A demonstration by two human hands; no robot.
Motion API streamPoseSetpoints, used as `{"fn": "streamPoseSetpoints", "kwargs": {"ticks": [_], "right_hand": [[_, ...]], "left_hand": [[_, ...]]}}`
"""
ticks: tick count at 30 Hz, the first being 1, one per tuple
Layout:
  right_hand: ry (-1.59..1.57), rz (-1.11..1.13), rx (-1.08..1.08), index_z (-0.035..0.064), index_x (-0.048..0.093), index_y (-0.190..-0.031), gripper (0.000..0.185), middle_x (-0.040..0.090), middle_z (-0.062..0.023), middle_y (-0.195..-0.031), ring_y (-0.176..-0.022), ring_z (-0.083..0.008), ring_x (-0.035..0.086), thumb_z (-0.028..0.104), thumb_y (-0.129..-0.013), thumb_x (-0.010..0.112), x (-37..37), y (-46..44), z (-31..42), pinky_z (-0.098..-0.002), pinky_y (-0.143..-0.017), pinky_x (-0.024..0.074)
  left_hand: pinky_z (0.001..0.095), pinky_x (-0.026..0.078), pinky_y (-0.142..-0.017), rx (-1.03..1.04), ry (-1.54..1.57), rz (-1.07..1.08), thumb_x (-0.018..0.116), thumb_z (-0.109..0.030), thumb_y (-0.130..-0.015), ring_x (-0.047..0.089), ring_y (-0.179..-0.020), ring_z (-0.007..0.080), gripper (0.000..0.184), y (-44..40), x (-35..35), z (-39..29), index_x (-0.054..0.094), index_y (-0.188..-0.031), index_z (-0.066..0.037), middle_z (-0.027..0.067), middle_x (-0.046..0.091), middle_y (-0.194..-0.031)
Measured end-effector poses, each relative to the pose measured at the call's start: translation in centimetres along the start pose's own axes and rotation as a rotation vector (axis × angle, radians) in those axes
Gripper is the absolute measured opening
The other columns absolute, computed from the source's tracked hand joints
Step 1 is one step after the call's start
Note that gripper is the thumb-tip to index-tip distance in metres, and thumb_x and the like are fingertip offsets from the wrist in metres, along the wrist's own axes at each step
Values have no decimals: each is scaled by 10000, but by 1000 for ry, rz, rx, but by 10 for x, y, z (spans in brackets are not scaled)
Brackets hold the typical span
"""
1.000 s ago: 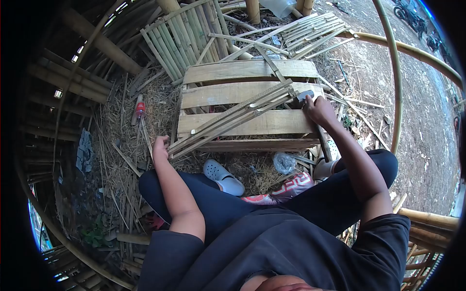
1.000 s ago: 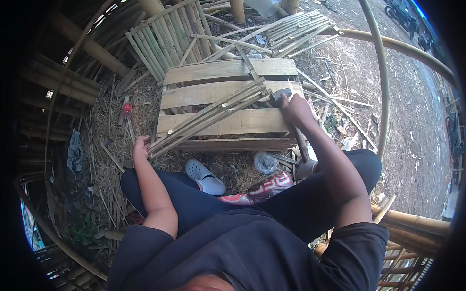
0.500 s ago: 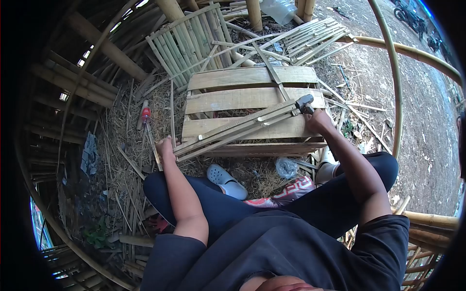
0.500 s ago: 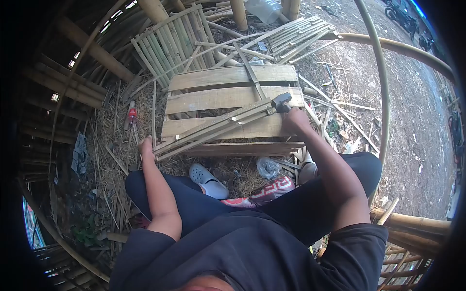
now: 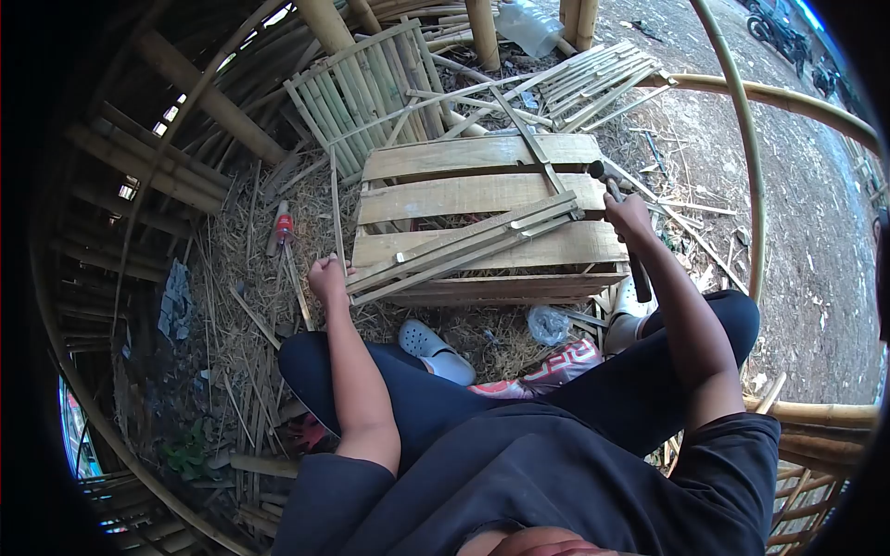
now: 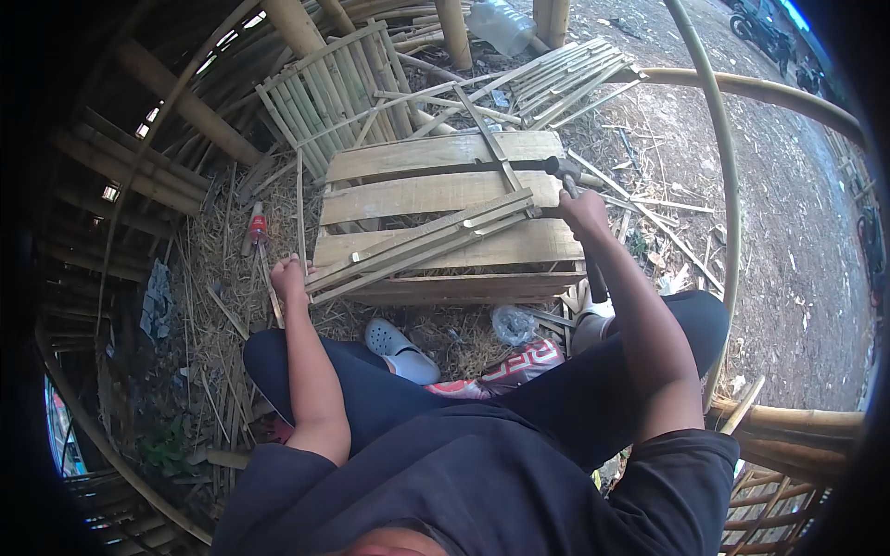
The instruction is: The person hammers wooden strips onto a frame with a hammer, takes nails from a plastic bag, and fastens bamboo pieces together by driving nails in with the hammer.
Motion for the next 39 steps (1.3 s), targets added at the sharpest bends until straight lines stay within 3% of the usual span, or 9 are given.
{"fn": "streamPoseSetpoints", "kwargs": {"ticks": [5,12,16,24,39], "right_hand": [[-27,-6,46,7,569,-655,527,530,-57,-558,-436,-176,505,432,-958,642,-9,10,0,-364,-412,391],[-109,133,-10,18,588,-752,457,537,-31,-596,-426,-112,446,409,-961,698,29,-7,-18,-305,-394,361],[-405,172,-62,38,575,-750,438,510,-16,-577,-424,-122,452,398,-959,712,51,-7,-11,-308,-396,358],[-338,188,-67,59,576,-739,375,539,-22,-589,-431,-124,471,319,-900,793,64,-11,2,-313,-406,371],[-448,108,-64,61,576,-807,282,531,-4,-618,-467,-114,474,217,-891,796,9,10,-12,-297,-437,408]], "left_hand": [[310,572,-570,175,-210,-66,642,-119,-978,702,-603,194,163,9,-2,-25,638,-942,40,144,725,-797],[305,578,-555,190,-79,-42,634,-98,-982,685,-584,185,156,19,-3,-33,628,-941,52,136,704,-793],[307,575,-549,179,-60,-46,631,-99,-985,680,-578,187,160,19,-5,-27,622,-947,57,138,697,-789],[312,552,-529,184,-70,-57,640,-109,-980,692,-587,193,169,16,1,-29,625,-952,58,144,709,-797],[308,541,-542,308,-95,12,658,-114,-965,688,-573,183,180,39,39,-51,639,-876,41,106,688,-755]]}}
Point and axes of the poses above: each hand's wrist, its own y-axis away from the middle knuckle, its own x-axis out of the palm, z = x × y, the point moved 10 cm from there along -y, towards the middle knuckle
